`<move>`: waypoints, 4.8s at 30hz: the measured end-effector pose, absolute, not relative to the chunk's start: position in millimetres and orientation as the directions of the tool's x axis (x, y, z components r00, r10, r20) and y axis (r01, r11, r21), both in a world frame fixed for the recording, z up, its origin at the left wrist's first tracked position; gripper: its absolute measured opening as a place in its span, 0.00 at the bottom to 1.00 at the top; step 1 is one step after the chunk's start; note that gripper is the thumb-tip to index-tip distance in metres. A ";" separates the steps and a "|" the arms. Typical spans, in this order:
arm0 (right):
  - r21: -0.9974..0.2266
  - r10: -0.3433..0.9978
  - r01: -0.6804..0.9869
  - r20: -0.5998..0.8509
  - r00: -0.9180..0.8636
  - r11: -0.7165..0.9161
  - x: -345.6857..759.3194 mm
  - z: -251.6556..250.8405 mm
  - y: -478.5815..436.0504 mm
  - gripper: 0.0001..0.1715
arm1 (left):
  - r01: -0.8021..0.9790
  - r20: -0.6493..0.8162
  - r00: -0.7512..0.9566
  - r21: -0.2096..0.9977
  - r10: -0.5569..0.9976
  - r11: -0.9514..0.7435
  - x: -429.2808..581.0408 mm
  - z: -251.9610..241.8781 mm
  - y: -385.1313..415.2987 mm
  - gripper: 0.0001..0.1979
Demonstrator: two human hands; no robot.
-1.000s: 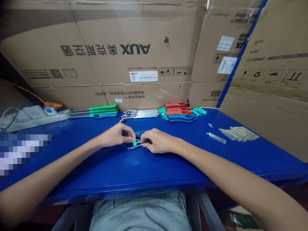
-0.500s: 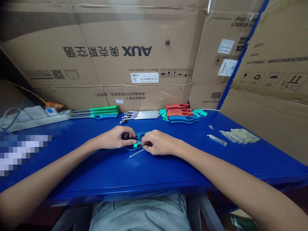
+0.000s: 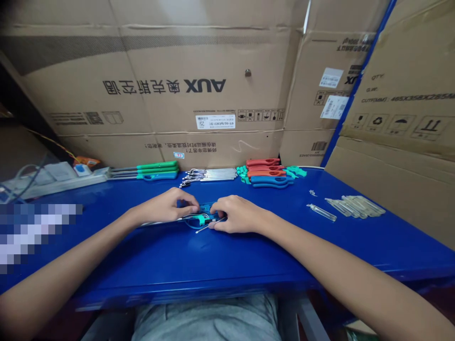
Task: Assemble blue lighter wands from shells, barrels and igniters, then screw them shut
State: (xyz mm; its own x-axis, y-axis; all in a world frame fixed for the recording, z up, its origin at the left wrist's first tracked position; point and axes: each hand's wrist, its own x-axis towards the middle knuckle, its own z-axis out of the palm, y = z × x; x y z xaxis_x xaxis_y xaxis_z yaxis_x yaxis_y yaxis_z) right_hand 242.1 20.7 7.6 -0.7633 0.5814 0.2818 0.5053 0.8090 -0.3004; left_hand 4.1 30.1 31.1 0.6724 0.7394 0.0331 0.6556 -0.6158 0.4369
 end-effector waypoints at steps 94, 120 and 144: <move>-0.209 0.696 0.668 0.116 -0.708 0.714 254.9 28.5 22.4 0.13 | 0.678 0.063 0.649 0.405 0.758 -0.614 16.2 18.7 26.3 0.18; -0.160 0.688 0.670 0.125 -0.715 0.725 254.3 31.0 20.2 0.12 | 0.622 0.128 0.682 0.416 0.720 -0.663 17.5 16.9 25.1 0.16; -0.213 0.678 0.653 0.071 -0.731 0.727 251.5 25.8 22.4 0.13 | 0.684 -0.016 0.692 0.332 0.722 -0.649 -2.9 38.1 29.6 0.07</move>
